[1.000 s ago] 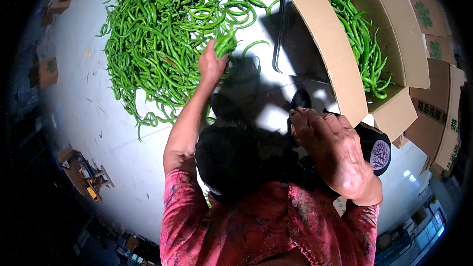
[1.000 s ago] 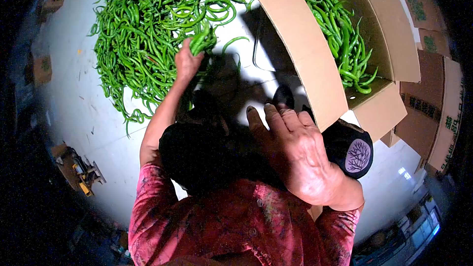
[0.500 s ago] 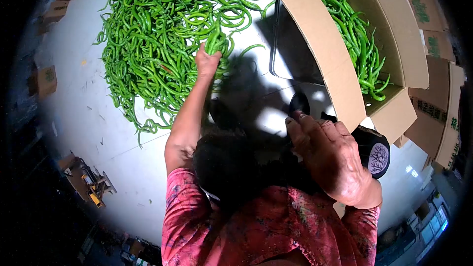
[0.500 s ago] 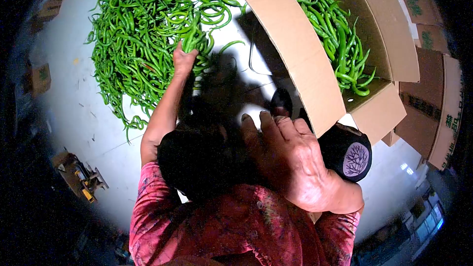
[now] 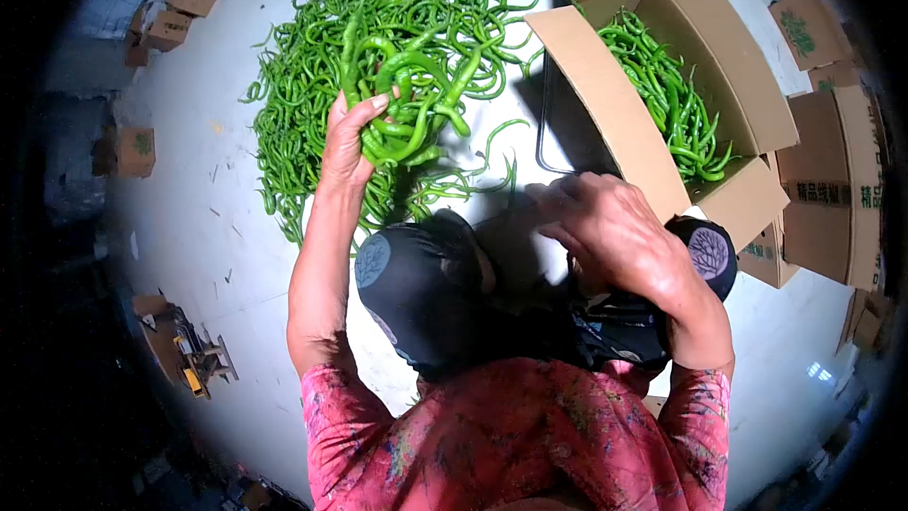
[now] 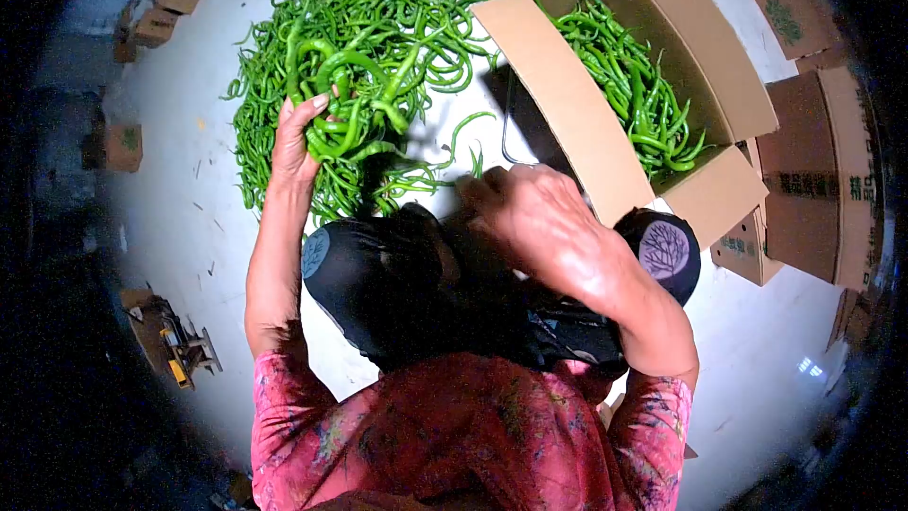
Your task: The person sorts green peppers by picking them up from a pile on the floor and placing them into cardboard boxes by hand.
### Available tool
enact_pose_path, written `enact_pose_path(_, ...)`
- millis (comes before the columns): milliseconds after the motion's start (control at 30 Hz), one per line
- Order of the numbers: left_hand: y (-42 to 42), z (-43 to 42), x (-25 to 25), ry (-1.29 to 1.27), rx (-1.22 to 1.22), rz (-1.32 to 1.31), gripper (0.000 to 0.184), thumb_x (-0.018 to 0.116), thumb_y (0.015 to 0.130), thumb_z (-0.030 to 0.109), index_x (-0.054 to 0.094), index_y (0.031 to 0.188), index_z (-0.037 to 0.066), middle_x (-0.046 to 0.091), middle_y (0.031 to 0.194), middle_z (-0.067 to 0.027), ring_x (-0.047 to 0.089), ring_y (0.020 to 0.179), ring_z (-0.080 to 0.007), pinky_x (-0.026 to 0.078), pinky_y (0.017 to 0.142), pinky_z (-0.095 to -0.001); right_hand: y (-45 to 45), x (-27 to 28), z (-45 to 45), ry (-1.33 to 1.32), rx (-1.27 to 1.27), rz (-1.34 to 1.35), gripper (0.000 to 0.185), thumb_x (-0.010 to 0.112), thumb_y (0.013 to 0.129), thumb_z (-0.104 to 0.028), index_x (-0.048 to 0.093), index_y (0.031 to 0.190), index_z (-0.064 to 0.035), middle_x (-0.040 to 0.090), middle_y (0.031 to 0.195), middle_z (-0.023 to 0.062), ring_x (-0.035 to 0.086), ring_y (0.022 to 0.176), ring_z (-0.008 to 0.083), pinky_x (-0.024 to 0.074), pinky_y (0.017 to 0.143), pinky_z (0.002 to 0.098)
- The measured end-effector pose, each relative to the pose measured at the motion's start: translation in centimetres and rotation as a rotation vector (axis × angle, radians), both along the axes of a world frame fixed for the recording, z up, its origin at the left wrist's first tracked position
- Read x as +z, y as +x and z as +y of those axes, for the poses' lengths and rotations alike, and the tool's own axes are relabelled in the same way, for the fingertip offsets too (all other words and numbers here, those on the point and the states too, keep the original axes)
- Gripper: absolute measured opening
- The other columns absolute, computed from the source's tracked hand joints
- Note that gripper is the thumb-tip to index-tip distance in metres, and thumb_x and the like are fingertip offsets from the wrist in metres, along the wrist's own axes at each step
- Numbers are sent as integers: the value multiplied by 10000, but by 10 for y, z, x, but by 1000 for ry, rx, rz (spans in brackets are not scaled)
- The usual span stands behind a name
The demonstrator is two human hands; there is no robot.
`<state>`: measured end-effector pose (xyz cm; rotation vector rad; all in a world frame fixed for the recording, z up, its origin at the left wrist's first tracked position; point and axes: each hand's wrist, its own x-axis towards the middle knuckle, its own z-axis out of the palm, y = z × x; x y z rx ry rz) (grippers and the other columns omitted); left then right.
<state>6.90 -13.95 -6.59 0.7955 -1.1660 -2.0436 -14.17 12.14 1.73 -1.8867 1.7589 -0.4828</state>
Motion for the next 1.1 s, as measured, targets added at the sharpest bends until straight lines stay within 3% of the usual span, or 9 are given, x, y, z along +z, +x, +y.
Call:
enact_pose_path(100, 3, 12, 39, -45, -24, 13, 487, 645, 796, 23, 470, 1250, 0, 637, 1049, -112, 645, 864, -168, 540, 684, -246, 2, -11, 0, -56, -185, -470, 361, 664, 831, -117, 597, 1183, -72, 638, 979, 113, 601, 904, 276, 475, 774, 362)
enact_pose_path(167, 2, 27, 66, -54, -28, 59, 482, 634, 794, 29, 472, 1248, 2, 637, 1041, -116, 607, 747, -118, 517, 609, -211, 2, -28, -10, -457, -69, -405, 361, 643, 870, -173, 583, 1206, -54, 647, 1013, 132, 618, 934, 263, 481, 801, 370)
enact_pose_path(233, 1, 37, 84, -59, -55, 61, 484, 631, 791, 24, 473, 1248, 3, 637, 1030, -114, 596, 717, -112, 510, 592, -205, 3, -4, -25, -62, -163, -537, 441, 608, 896, -310, 549, 1242, -43, 632, 1065, 146, 606, 972, 240, 472, 836, 382)
enact_pose_path(300, -2, 51, 95, -56, -58, 63, 492, 643, 779, 24, 475, 1241, 3, 636, 1013, -112, 596, 717, -109, 514, 580, -208, 9, -12, -34, -113, -235, -786, 513, 628, 871, -401, 551, 1195, -12, 633, 1083, 179, 603, 1011, 273, 463, 877, 392)
enact_pose_path(367, -5, 63, 101, -101, -98, 47, 495, 654, 774, 27, 477, 1236, 4, 635, 998, -108, 597, 716, -107, 514, 576, -208, 10, -4, -41, -19, -188, -998, 498, 615, 889, -414, 564, 1183, -15, 630, 1088, 125, 580, 1022, 204, 458, 864, 342)
enact_pose_path(500, -14, 85, 103, -108, -155, 51, 445, 650, 792, 23, 509, 1213, 0, 655, 1001, -101, 619, 741, -117, 531, 590, -206, 10, -20, -46, -18, -291, -1205, 455, 630, 891, -375, 576, 1167, -17, 625, 1045, 51, 565, 949, 125, 450, 779, 276)
enact_pose_path(700, -18, 103, 78, 95, -155, 277, 449, 639, 832, 0, 475, 1250, -11, 630, 1053, -112, 625, 802, -133, 546, 655, -239, 9, -27, -40, -29, -374, -1542, 392, 528, 959, -227, 468, 1273, 0, 620, 1054, 107, 601, 999, 163, 485, 809, 294)
enact_pose_path(1000, -19, 115, 47, 128, -113, 197, 499, 632, 809, -20, 442, 1270, -9, 630, 1036, -118, 640, 833, -165, 562, 750, -278, 2, -36, -43, 89, -376, -1590, 340, 480, 981, -198, 484, 1279, -34, 611, 993, 62, 605, 865, 138, 488, 715, 271)
enact_pose_path(1100, -26, 118, 43, 121, -53, 128, 445, 629, 809, -25, 463, 1221, -12, 619, 1019, -110, 645, 875, -190, 561, 782, -309, 14, -40, -40, 9, -328, -1236, 452, 582, 913, -241, 460, 1285, -15, 585, 1027, 58, 572, 901, 140, 457, 715, 264)
